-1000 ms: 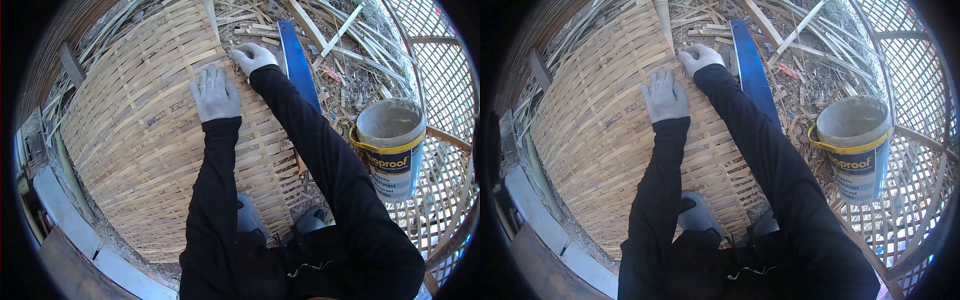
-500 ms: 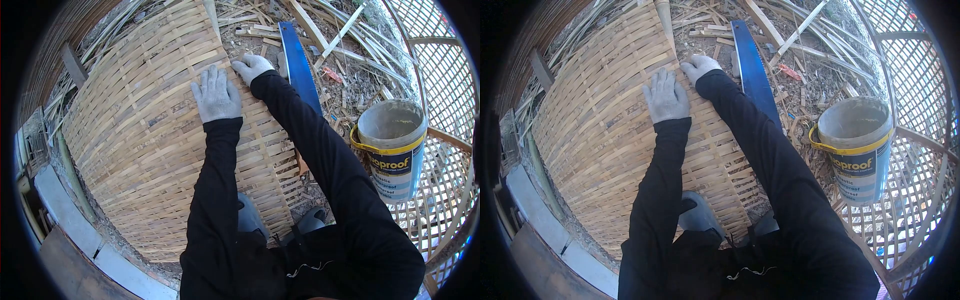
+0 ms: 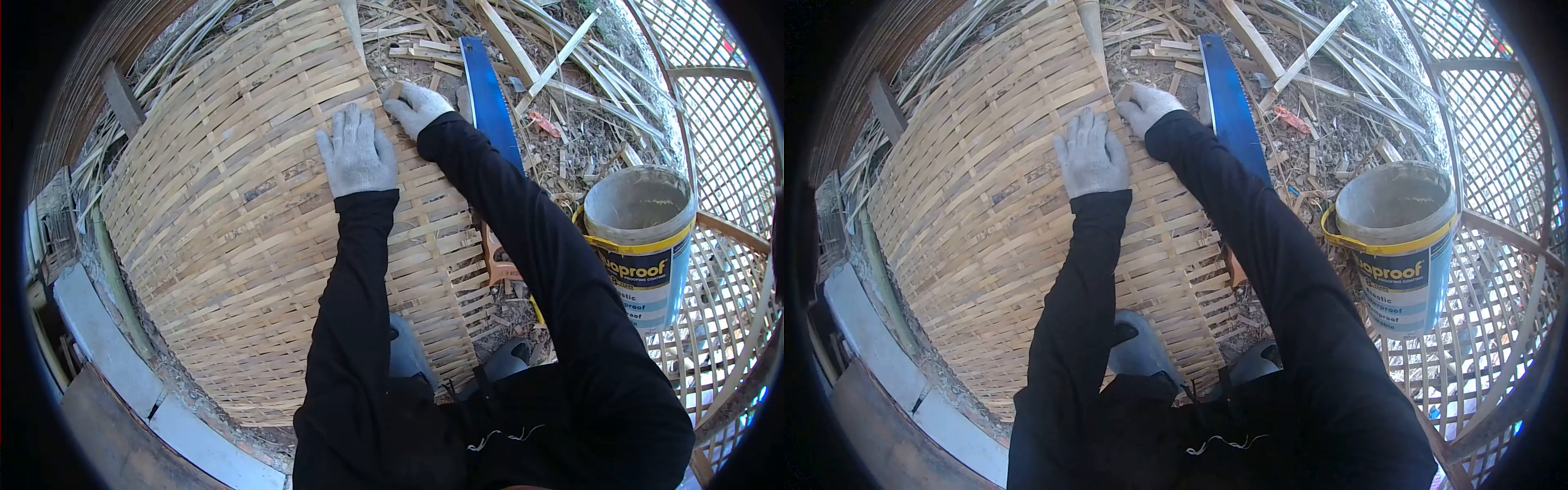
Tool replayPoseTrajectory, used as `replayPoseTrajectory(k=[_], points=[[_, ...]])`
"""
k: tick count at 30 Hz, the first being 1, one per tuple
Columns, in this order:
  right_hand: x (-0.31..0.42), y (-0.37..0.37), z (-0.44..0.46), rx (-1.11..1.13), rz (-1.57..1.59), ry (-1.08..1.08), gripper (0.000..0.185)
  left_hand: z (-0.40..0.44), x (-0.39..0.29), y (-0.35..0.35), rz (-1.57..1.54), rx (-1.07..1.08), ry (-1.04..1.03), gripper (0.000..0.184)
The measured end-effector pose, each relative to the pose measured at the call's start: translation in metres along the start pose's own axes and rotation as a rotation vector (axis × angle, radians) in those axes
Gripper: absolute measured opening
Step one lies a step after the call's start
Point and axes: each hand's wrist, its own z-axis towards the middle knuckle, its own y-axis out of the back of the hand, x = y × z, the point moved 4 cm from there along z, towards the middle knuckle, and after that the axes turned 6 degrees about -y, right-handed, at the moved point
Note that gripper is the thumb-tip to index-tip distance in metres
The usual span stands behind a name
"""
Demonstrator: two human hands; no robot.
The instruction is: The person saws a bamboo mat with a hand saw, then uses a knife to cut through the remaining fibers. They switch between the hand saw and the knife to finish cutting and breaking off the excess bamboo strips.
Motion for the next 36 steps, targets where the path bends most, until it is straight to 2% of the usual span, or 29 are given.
replayPoseTrajectory(k=[4, 7, 10, 13, 16, 22, 25, 28, 31, 34, 36], points=[[0.001, 0.007, 0.010, 0.123, -0.095, 0.110, 0.039, -0.001, 0.000, 0.000, -0.011, -0.016, -0.001, 0.031], [0.003, 0.008, 0.006, 0.074, -0.070, 0.155, 0.034, -0.002, 0.001, -0.001, -0.013, -0.019, -0.007, 0.032], [-0.008, 0.001, 0.004, 0.067, 0.001, -0.126, 0.038, -0.002, 0.002, -0.002, -0.011, 0.000, 0.003, 0.032], [-0.014, 0.000, 0.017, 0.287, 0.035, -0.307, 0.046, -0.002, 0.002, -0.001, -0.020, -0.015, -0.002, 0.032], [-0.014, -0.006, 0.020, 0.266, -0.065, -0.133, 0.046, -0.001, 0.002, 0.000, -0.030, -0.008, 0.008, 0.032], [-0.012, -0.011, 0.023, 0.233, -0.312, -0.070, 0.044, -0.001, 0.003, -0.001, -0.036, -0.015, 0.006, 0.032], [-0.011, -0.013, 0.027, 0.232, -0.357, -0.072, 0.043, 0.000, 0.002, -0.001, -0.037, 0.004, 0.008, 0.033], [-0.016, -0.013, 0.029, 0.284, -0.287, -0.169, 0.045, 0.000, 0.002, -0.001, -0.029, 0.017, 0.011, 0.033], [-0.016, -0.010, 0.025, 0.271, -0.244, -0.158, 0.046, -0.001, 0.002, -0.002, -0.035, 0.000, 0.007, 0.033], [-0.009, -0.008, 0.018, 0.137, -0.191, -0.221, 0.038, -0.001, 0.002, -0.001, -0.035, -0.015, 0.005, 0.033], [-0.004, -0.009, 0.018, 0.045, -0.194, -0.191, 0.037, 0.000, 0.002, -0.002, -0.040, -0.014, 0.012, 0.032]])
